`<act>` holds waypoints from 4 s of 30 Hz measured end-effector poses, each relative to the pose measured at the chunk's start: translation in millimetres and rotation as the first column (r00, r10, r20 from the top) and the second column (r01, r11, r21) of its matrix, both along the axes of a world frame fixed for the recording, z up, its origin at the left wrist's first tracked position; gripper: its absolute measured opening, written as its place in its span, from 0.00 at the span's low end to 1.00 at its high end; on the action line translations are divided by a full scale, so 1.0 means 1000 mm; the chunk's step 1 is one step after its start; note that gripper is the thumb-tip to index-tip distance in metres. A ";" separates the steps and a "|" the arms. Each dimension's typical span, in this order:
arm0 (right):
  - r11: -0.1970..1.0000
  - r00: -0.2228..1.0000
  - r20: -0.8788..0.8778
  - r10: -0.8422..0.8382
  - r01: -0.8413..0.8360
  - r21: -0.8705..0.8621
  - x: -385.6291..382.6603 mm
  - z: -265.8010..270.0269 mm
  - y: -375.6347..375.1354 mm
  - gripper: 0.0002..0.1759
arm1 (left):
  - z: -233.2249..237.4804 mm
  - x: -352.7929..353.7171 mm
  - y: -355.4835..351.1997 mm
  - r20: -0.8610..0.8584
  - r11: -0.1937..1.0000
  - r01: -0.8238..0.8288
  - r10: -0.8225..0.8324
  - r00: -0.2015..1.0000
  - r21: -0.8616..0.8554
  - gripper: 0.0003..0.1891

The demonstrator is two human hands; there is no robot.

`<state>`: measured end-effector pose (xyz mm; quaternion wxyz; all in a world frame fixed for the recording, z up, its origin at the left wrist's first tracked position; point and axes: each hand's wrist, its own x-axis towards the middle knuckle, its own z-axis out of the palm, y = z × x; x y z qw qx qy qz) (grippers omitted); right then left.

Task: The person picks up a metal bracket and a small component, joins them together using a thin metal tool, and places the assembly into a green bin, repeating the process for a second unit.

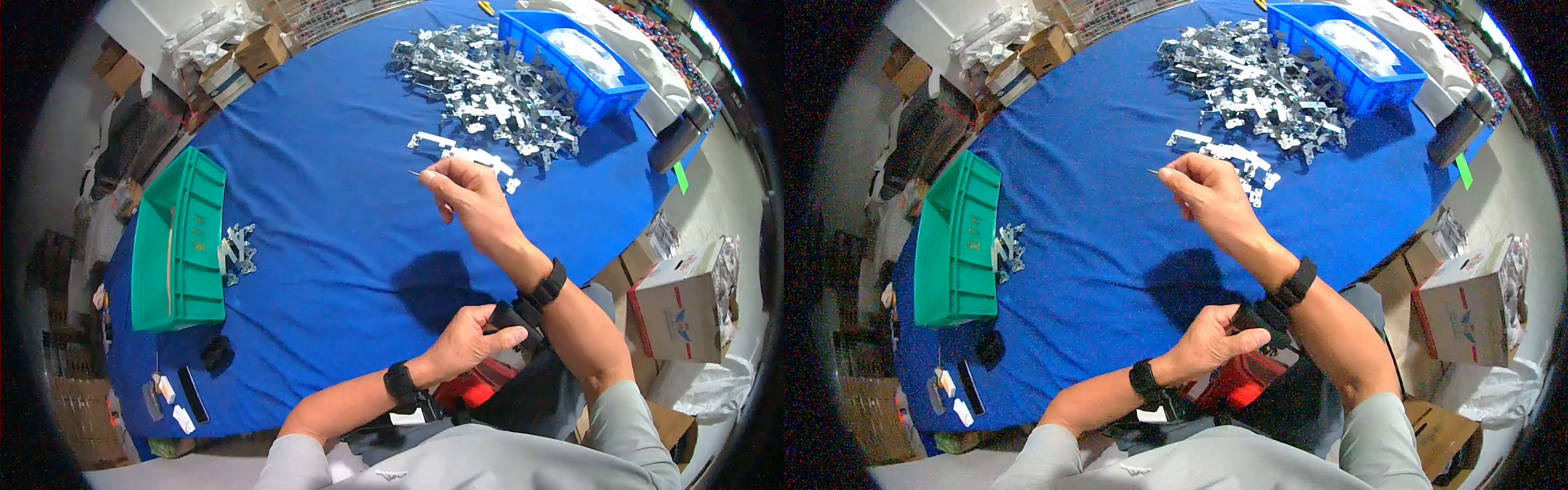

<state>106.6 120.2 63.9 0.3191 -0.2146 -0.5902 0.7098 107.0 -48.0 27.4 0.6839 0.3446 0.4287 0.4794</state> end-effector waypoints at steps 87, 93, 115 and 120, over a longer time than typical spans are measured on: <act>0.709 0.974 0.189 -0.125 -0.045 0.703 -0.003 -0.053 -0.001 0.05 | -0.021 -0.120 0.040 -0.129 0.562 -0.789 0.826 0.548 0.247 0.10; 0.698 0.979 0.182 -0.094 -0.066 0.713 -0.003 -0.054 -0.003 0.06 | -0.023 -0.122 0.038 -0.124 0.560 -0.793 0.828 0.547 0.240 0.10; 0.648 0.973 0.217 -0.084 -0.112 0.753 -0.002 -0.058 -0.003 0.07 | -0.019 -0.116 0.037 -0.136 0.563 -0.803 0.827 0.546 0.198 0.09; 0.675 0.969 0.228 -0.099 -0.103 0.731 -0.005 -0.059 -0.005 0.07 | -0.023 -0.116 0.039 -0.143 0.547 -0.807 0.837 0.528 0.224 0.09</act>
